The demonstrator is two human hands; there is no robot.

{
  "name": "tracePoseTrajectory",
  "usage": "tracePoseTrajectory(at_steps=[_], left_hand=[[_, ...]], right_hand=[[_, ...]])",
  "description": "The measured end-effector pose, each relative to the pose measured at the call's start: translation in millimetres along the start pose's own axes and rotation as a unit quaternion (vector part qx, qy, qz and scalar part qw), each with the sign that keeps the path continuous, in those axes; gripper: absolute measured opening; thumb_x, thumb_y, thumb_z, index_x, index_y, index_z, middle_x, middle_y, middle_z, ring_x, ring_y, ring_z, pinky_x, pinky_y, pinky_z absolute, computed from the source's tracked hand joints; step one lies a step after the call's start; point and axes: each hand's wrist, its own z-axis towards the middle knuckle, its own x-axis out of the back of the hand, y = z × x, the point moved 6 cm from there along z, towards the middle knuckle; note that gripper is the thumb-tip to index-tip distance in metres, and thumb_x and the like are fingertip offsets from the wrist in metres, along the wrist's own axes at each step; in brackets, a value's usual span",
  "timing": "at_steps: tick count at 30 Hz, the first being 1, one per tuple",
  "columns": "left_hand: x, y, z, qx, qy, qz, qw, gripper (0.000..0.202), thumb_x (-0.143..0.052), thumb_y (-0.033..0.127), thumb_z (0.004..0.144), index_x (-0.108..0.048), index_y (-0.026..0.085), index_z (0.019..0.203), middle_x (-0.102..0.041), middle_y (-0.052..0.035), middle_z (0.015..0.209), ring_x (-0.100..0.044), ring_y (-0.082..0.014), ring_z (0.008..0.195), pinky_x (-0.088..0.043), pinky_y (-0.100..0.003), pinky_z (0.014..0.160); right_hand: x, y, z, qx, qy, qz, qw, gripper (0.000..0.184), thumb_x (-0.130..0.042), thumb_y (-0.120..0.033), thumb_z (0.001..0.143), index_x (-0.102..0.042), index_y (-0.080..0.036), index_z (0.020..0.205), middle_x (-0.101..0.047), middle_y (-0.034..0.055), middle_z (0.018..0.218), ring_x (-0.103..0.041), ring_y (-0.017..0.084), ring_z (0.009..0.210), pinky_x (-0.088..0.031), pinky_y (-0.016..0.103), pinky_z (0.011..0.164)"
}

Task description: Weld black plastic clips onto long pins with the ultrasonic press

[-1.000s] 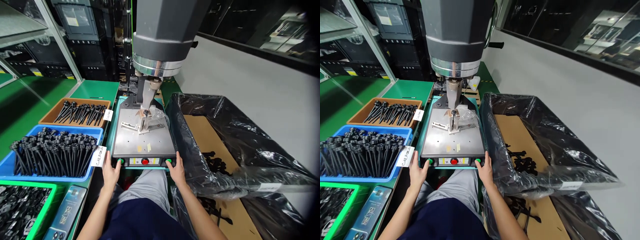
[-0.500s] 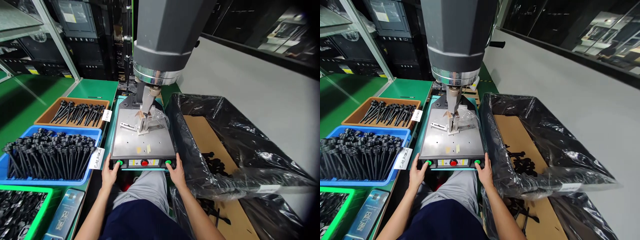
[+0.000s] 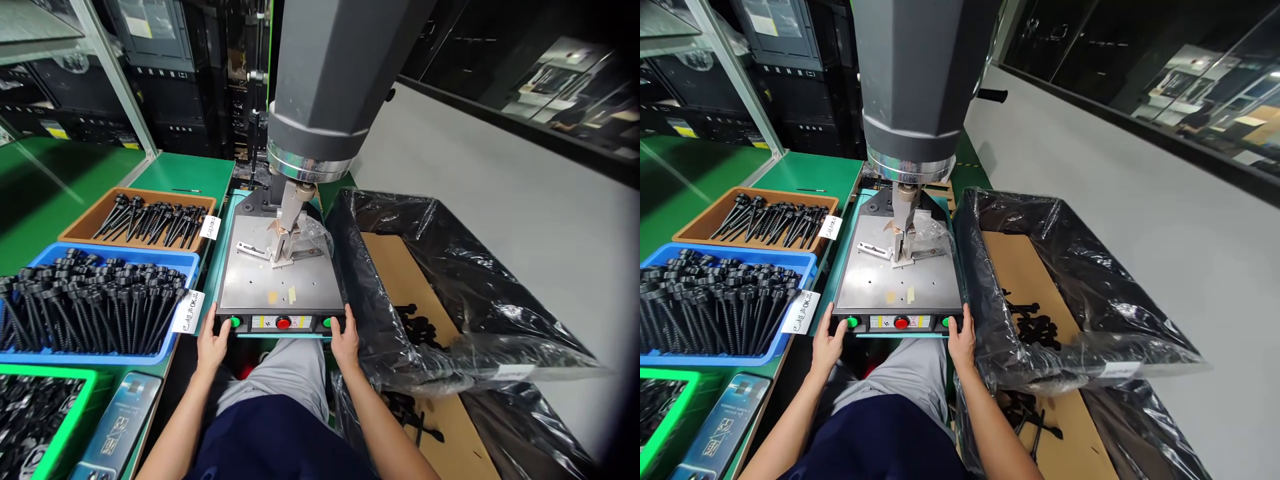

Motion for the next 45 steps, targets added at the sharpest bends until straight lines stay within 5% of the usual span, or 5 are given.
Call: tracePoseTrajectory(at_steps=[22,28,31,39,45], left_hand=[[0.0,0.1,-0.1,-0.002,-0.008,-0.001,1.000,0.064,-0.055,0.040,0.089,-0.034,0.024,0.148,-0.044,-0.0109,0.148,-0.037,-0.0248,0.139,-0.029,-0.044,0.116],[0.1,59.1,-27.1,-0.113,0.107,0.058,0.986,0.063,-0.061,0.032,0.084,-0.041,0.019,0.142,-0.040,-0.0179,0.148,-0.034,-0.0318,0.139,-0.027,-0.052,0.115],[-19.2,98.8,-33.9,-0.182,0.048,-0.015,0.982,0.051,-0.061,0.027,0.084,-0.050,0.021,0.134,-0.047,-0.0156,0.142,-0.042,-0.0303,0.134,-0.033,-0.050,0.112],[-52.5,146.3,68.3,0.062,-0.050,-0.383,0.920,0.063,-0.057,0.042,0.088,-0.034,0.027,0.145,-0.059,-0.0121,0.127,-0.062,-0.0211,0.110,-0.053,-0.036,0.091],[-61.9,171.0,127.9,0.144,-0.131,-0.457,0.868,0.080,-0.063,0.048,0.084,-0.020,0.035,0.151,-0.064,-0.0108,0.114,-0.068,-0.0177,0.091,-0.055,-0.029,0.075]], right_hand=[[0.0,-4.4,-0.1,0.021,0.014,-0.016,1.000,0.065,-0.044,-0.053,0.091,-0.038,-0.016,0.145,-0.048,0.0184,0.142,-0.047,0.031,0.130,-0.038,0.049,0.106],[-0.8,-3.5,0.4,0.024,0.011,-0.013,1.000,0.064,-0.044,-0.053,0.091,-0.037,-0.018,0.145,-0.048,0.0182,0.142,-0.047,0.031,0.130,-0.038,0.051,0.107],[-0.5,-4.2,0.3,0.019,0.013,-0.011,1.000,0.065,-0.044,-0.053,0.091,-0.038,-0.017,0.145,-0.048,0.0182,0.142,-0.046,0.032,0.131,-0.038,0.051,0.107],[5.3,-11.3,2.3,0.006,0.005,0.008,1.000,0.066,-0.044,-0.055,0.090,-0.044,-0.013,0.141,-0.052,0.0202,0.138,-0.050,0.032,0.127,-0.041,0.050,0.104],[25.3,-82.0,10.2,0.143,0.095,0.040,0.984,0.033,-0.051,-0.042,0.091,-0.068,-0.018,0.106,-0.065,0.0145,0.112,-0.059,0.028,0.109,-0.046,0.048,0.099]])
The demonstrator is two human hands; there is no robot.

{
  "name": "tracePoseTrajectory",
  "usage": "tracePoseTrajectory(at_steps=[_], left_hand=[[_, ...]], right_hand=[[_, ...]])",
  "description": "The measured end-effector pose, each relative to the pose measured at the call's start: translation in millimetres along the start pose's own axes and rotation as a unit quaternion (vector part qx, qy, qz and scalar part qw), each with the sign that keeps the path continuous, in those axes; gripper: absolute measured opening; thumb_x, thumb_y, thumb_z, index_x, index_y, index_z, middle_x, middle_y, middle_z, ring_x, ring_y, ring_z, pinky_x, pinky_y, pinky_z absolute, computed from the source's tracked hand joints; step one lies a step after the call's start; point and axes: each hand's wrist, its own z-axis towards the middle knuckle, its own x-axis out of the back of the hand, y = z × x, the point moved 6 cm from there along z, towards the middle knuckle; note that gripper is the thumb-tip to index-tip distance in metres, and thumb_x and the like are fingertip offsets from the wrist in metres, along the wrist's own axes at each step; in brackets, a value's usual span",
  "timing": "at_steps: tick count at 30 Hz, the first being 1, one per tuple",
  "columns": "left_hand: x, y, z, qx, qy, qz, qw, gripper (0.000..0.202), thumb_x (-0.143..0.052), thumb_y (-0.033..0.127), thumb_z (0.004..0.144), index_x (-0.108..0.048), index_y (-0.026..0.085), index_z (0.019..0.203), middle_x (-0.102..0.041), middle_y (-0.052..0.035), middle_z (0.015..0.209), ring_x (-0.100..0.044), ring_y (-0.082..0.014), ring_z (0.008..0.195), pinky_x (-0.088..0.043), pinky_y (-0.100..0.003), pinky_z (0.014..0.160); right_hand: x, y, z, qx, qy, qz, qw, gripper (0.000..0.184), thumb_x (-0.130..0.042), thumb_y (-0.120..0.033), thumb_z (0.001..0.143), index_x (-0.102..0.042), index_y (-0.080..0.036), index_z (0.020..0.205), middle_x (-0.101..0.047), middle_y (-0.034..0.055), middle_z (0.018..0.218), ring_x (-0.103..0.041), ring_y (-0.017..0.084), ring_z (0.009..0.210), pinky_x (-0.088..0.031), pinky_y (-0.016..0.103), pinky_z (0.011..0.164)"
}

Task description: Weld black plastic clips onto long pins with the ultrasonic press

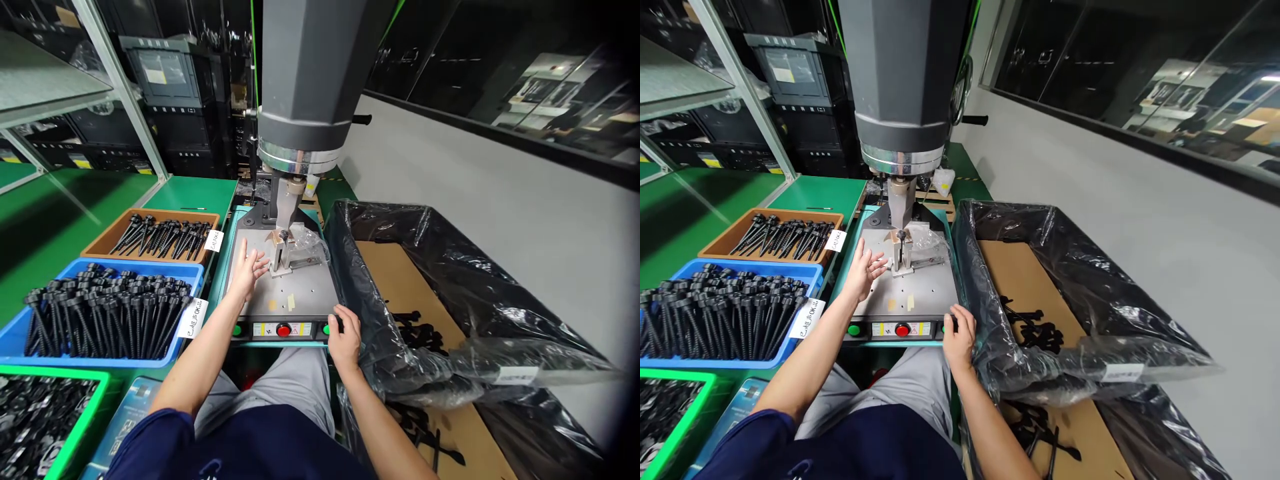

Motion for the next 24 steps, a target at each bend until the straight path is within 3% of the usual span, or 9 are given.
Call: tracePoseTrajectory(at_steps=[3,5,7,10,13,17,24], left_hand=[[-6.6,1.9,14.1,0.031,-0.018,-0.038,0.999,0.077,-0.063,0.049,0.084,-0.025,0.036,0.149,-0.066,-0.0104,0.109,-0.069,-0.0169,0.085,-0.055,-0.028,0.070],[-10.5,5.0,20.9,0.030,-0.011,-0.060,0.998,0.066,-0.067,0.046,0.081,-0.041,0.031,0.140,-0.067,-0.0098,0.108,-0.069,-0.0162,0.084,-0.055,-0.026,0.068],[-15.0,10.4,25.8,0.017,0.007,-0.076,0.997,0.046,-0.072,0.038,0.078,-0.059,0.022,0.119,-0.068,-0.0092,0.104,-0.068,-0.0147,0.082,-0.054,-0.024,0.067],[-22.5,21.5,29.1,-0.016,0.034,-0.082,0.996,0.025,-0.075,0.024,0.071,-0.065,0.014,0.091,-0.068,-0.0073,0.093,-0.067,-0.0118,0.076,-0.052,-0.020,0.064],[-30.2,33.4,28.7,-0.060,0.039,-0.078,0.994,0.023,-0.076,0.016,0.065,-0.064,0.012,0.085,-0.067,-0.0053,0.085,-0.066,-0.0109,0.073,-0.052,-0.021,0.066],[-35.6,42.3,27.4,-0.103,0.034,-0.061,0.992,0.023,-0.076,0.014,0.063,-0.063,0.012,0.082,-0.067,-0.0053,0.084,-0.065,-0.0115,0.072,-0.052,-0.027,0.073],[-38.5,42.7,28.9,-0.121,0.024,-0.055,0.991,0.026,-0.076,0.018,0.063,-0.064,0.013,0.086,-0.069,-0.0066,0.088,-0.065,-0.0129,0.073,-0.053,-0.031,0.076]], right_hand=[[-20.1,-44.8,24.4,0.051,-0.058,0.077,0.994,0.025,-0.049,-0.035,0.093,-0.070,-0.021,0.099,-0.070,0.0098,0.096,-0.064,0.024,0.095,-0.051,0.041,0.088],[-40.3,-70.7,44.7,0.060,-0.096,0.121,0.986,0.026,-0.048,-0.034,0.094,-0.070,-0.022,0.097,-0.071,0.0082,0.092,-0.066,0.022,0.090,-0.053,0.038,0.085],[-62.1,-92.9,67.4,0.072,-0.117,0.147,0.980,0.028,-0.047,-0.034,0.094,-0.071,-0.021,0.099,-0.071,0.0076,0.093,-0.066,0.022,0.091,-0.052,0.036,0.085],[-92.5,-114.6,101.5,0.079,-0.119,0.147,0.979,0.030,-0.047,-0.033,0.092,-0.070,-0.020,0.107,-0.070,0.0079,0.096,-0.065,0.021,0.088,-0.051,0.034,0.084],[-113.7,-123.7,127.7,0.068,-0.105,0.109,0.986,0.034,-0.048,-0.031,0.091,-0.068,-0.018,0.115,-0.067,0.0073,0.089,-0.062,0.020,0.081,-0.050,0.034,0.083],[-122.7,-127.6,147.7,0.047,-0.076,0.039,0.995,0.037,-0.050,-0.033,0.090,-0.064,-0.020,0.122,-0.061,0.0067,0.087,-0.059,0.021,0.082,-0.048,0.034,0.083],[-129.9,-130.4,172.3,0.029,-0.111,0.004,0.993,0.028,-0.061,-0.040,0.084,-0.073,-0.022,0.103,-0.058,0.0063,0.086,-0.056,0.025,0.094,-0.046,0.037,0.087]])
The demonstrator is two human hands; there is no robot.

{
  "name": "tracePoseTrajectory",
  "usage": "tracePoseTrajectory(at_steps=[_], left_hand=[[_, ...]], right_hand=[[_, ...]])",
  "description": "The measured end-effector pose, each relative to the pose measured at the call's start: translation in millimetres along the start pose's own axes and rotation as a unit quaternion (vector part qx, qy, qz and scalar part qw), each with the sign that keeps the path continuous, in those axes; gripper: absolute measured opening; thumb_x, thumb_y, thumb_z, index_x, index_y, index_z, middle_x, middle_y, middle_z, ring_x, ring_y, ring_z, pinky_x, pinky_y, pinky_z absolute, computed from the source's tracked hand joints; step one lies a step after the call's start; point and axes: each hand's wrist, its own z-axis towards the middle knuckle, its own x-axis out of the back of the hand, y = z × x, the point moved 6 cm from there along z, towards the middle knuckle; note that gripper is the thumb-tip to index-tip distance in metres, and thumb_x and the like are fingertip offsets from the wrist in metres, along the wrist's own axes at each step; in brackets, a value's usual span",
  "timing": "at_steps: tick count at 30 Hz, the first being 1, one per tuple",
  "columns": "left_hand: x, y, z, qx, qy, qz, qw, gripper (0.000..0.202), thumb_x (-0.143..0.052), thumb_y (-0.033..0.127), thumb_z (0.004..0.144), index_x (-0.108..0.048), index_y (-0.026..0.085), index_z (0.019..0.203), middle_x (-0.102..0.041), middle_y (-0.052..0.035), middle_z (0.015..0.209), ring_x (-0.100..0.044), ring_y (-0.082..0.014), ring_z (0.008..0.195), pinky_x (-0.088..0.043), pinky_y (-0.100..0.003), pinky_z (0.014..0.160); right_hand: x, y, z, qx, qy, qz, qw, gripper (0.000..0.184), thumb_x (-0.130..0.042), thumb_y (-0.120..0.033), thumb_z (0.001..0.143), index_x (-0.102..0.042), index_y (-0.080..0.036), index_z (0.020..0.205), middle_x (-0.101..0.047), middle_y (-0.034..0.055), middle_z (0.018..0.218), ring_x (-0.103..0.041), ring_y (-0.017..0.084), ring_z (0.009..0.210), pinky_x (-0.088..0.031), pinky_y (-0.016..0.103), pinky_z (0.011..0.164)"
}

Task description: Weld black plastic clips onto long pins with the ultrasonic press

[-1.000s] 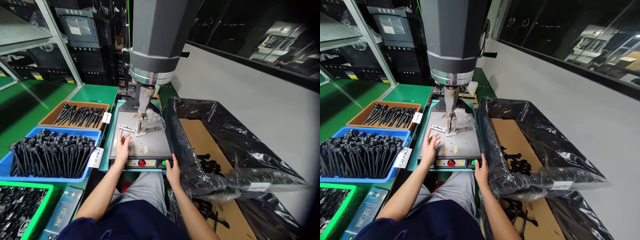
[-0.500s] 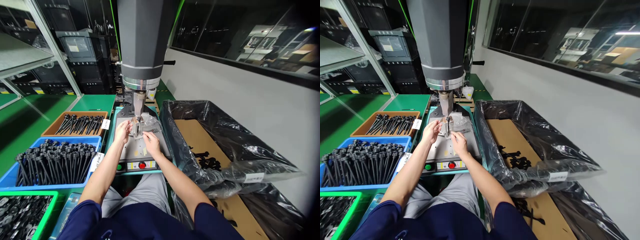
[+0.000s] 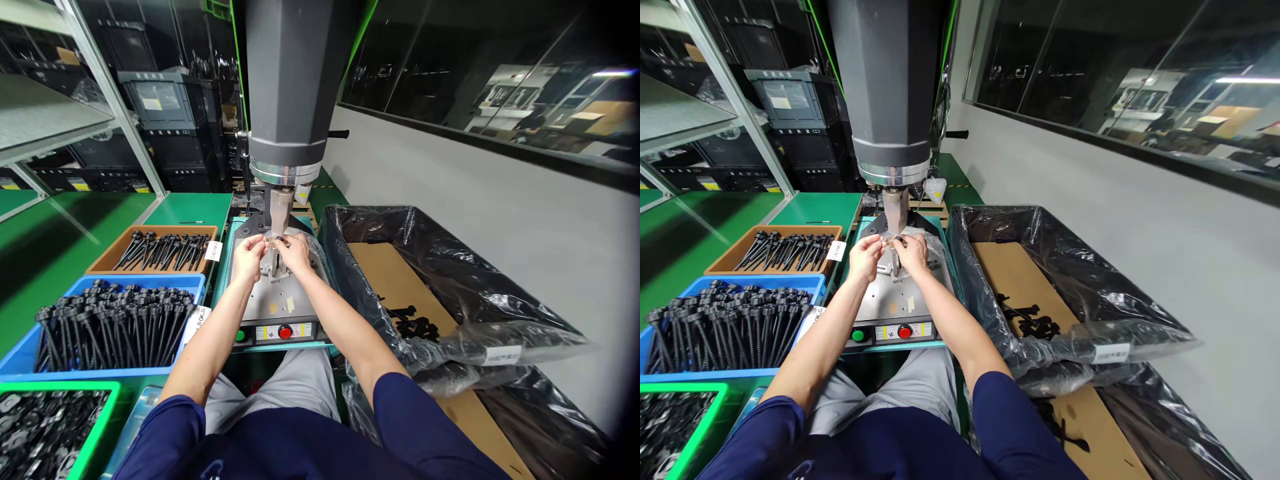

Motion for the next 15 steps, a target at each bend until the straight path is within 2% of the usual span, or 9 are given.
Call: tracePoseTrajectory(at_steps=[3,8,12,15], left_hand=[[1.7,0.7,-0.9,-0.005,0.008,-0.005,1.000,0.025,-0.075,0.017,0.063,-0.064,0.013,0.086,-0.068,-0.0059,0.087,-0.065,-0.0123,0.072,-0.053,-0.030,0.075],[2.8,0.8,-4.2,-0.003,0.013,-0.009,1.000,0.025,-0.076,0.017,0.062,-0.064,0.013,0.084,-0.067,-0.0055,0.085,-0.065,-0.0122,0.071,-0.052,-0.030,0.074],[1.3,-0.1,-5.6,-0.002,0.022,-0.017,1.000,0.023,-0.075,0.015,0.062,-0.064,0.013,0.081,-0.067,-0.0046,0.081,-0.064,-0.0116,0.069,-0.051,-0.028,0.070],[1.7,-2.3,-9.5,-0.007,0.022,-0.019,1.000,0.023,-0.075,0.016,0.062,-0.065,0.013,0.083,-0.067,-0.0044,0.081,-0.064,-0.0117,0.070,-0.051,-0.027,0.070]], right_hand=[[-2.0,-0.6,2.7,0.022,0.000,0.005,1.000,0.026,-0.061,-0.038,0.085,-0.072,-0.018,0.098,-0.059,0.0081,0.091,-0.056,0.025,0.094,-0.045,0.037,0.089],[-3.9,-3.5,1.6,0.026,0.002,-0.012,1.000,0.027,-0.056,-0.035,0.089,-0.068,-0.015,0.103,-0.058,0.0111,0.098,-0.055,0.026,0.096,-0.044,0.038,0.089],[8.8,-11.4,4.3,0.040,0.009,-0.010,0.999,0.024,-0.058,-0.036,0.087,-0.070,-0.016,0.094,-0.059,0.0095,0.092,-0.056,0.025,0.091,-0.045,0.038,0.087],[25.2,-8.5,-4.6,0.042,0.001,0.041,0.998,0.024,-0.059,-0.038,0.086,-0.070,-0.017,0.090,-0.061,0.0075,0.088,-0.058,0.022,0.086,-0.047,0.037,0.085]])
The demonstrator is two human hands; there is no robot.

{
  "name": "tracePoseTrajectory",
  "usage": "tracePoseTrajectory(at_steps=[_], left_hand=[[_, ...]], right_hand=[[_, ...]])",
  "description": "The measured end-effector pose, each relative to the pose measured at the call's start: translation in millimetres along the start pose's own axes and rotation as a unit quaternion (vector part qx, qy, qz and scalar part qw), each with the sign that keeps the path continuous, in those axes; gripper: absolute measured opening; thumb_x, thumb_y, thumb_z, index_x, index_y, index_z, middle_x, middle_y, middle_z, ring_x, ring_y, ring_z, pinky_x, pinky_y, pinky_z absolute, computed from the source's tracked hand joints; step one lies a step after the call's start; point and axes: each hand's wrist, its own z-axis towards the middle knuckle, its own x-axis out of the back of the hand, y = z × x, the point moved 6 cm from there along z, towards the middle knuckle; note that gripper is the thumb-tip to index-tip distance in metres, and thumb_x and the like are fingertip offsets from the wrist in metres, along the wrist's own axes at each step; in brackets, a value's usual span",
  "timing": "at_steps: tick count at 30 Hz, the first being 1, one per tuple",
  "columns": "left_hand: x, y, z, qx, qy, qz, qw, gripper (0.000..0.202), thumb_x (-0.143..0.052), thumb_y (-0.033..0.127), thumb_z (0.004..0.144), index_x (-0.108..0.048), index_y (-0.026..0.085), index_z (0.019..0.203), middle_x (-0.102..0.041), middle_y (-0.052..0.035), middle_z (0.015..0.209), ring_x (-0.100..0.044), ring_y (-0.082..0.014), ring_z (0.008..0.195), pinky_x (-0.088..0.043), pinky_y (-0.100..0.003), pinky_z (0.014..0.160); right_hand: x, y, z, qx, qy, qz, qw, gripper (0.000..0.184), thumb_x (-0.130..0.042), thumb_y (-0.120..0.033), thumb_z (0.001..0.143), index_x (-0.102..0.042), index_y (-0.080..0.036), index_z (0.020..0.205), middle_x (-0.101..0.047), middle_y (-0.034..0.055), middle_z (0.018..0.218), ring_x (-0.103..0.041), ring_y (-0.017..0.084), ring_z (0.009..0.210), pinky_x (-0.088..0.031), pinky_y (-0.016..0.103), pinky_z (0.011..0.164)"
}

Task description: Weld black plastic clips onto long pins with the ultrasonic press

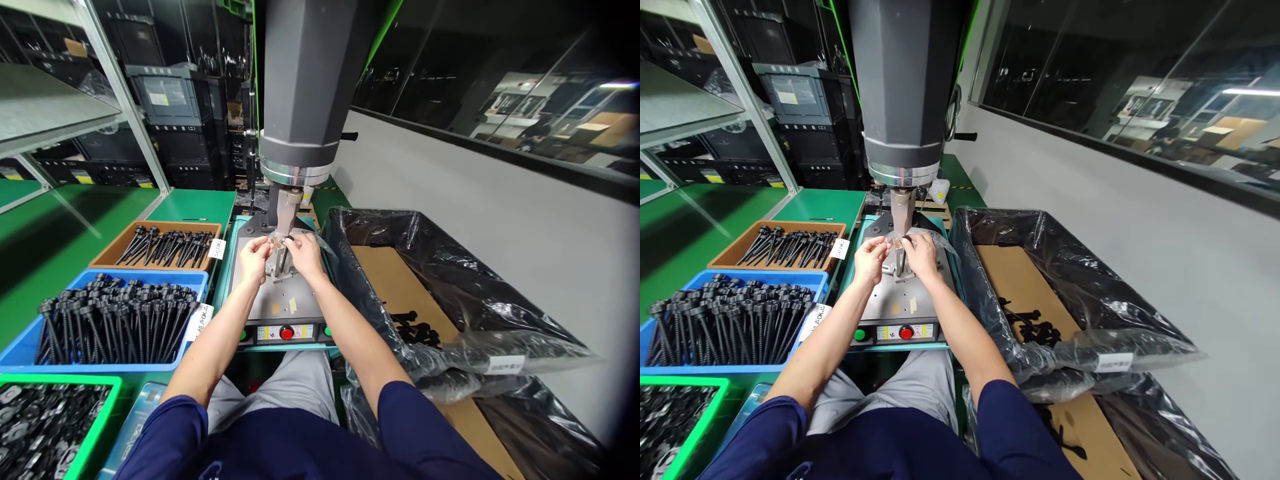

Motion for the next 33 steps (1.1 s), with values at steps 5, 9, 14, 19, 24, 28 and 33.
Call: tracePoseTrajectory(at_steps=[5,9,14,19,24,28,33], left_hand=[[11.7,-12.0,-18.0,0.002,-0.003,0.027,1.000,0.019,-0.074,0.018,0.063,-0.066,0.016,0.080,-0.066,-0.0031,0.080,-0.064,-0.0121,0.071,-0.051,-0.025,0.067],[24.5,-25.9,-35.7,0.014,-0.007,0.049,0.999,0.016,-0.073,0.020,0.065,-0.067,0.017,0.079,-0.067,-0.0029,0.083,-0.065,-0.0136,0.073,-0.052,-0.027,0.069],[46.9,-42.6,-58.3,0.069,0.005,0.092,0.993,0.016,-0.070,0.020,0.066,-0.064,0.016,0.080,-0.067,-0.0062,0.096,-0.066,-0.0143,0.077,-0.052,-0.031,0.075],[65.3,-33.8,-89.1,0.043,-0.022,0.201,0.978,0.016,-0.069,0.026,0.071,-0.066,0.016,0.083,-0.066,-0.0117,0.114,-0.066,-0.0178,0.089,-0.052,-0.034,0.081],[40.6,-9.9,-115.6,-0.051,-0.214,0.321,0.921,0.042,-0.066,0.029,0.080,-0.061,0.020,0.121,-0.067,-0.0107,0.114,-0.063,-0.0208,0.101,-0.052,-0.034,0.082],[30.3,8.9,-118.6,-0.146,-0.241,0.391,0.876,0.021,-0.059,0.028,0.087,-0.068,0.021,0.105,-0.069,-0.0064,0.101,-0.063,-0.0175,0.089,-0.052,-0.030,0.077],[32.0,16.5,-119.0,-0.170,-0.240,0.400,0.868,0.019,-0.055,0.030,0.090,-0.068,0.019,0.098,-0.069,-0.0061,0.096,-0.062,-0.0171,0.087,-0.050,-0.031,0.081]], right_hand=[[22.5,31.1,-40.5,-0.147,-0.017,0.218,0.965,0.035,-0.064,-0.051,0.078,-0.065,-0.018,0.089,-0.065,0.0028,0.078,-0.064,0.020,0.077,-0.054,0.036,0.071],[25.3,42.5,-69.3,-0.259,-0.066,0.427,0.864,0.044,-0.074,-0.056,0.069,-0.058,-0.020,0.089,-0.069,0.0019,0.087,-0.069,0.016,0.073,-0.056,0.028,0.063],[29.8,40.1,-82.5,-0.287,-0.079,0.483,0.823,0.046,-0.080,-0.054,0.065,-0.057,-0.020,0.085,-0.071,0.0012,0.082,-0.070,0.015,0.069,-0.055,0.024,0.059],[26.2,25.9,-87.5,-0.221,-0.097,0.472,0.848,0.038,-0.078,-0.050,0.071,-0.059,-0.022,0.089,-0.071,-0.0001,0.082,-0.068,0.014,0.070,-0.055,0.025,0.061],[16.7,-1.8,-96.3,-0.118,-0.123,0.446,0.879,0.036,-0.079,-0.046,0.072,-0.063,-0.021,0.094,-0.069,0.0013,0.082,-0.066,0.017,0.075,-0.056,0.031,0.068],[10.9,-16.7,-105.4,-0.068,-0.124,0.440,0.887,0.034,-0.079,-0.041,0.074,-0.065,-0.022,0.098,-0.069,0.0023,0.086,-0.065,0.017,0.078,-0.056,0.032,0.073],[10.7,-26.2,-107.8,-0.033,-0.156,0.357,0.920,0.042,-0.076,-0.043,0.075,-0.066,-0.022,0.109,-0.069,0.0062,0.100,-0.065,0.020,0.090,-0.055,0.034,0.079]])
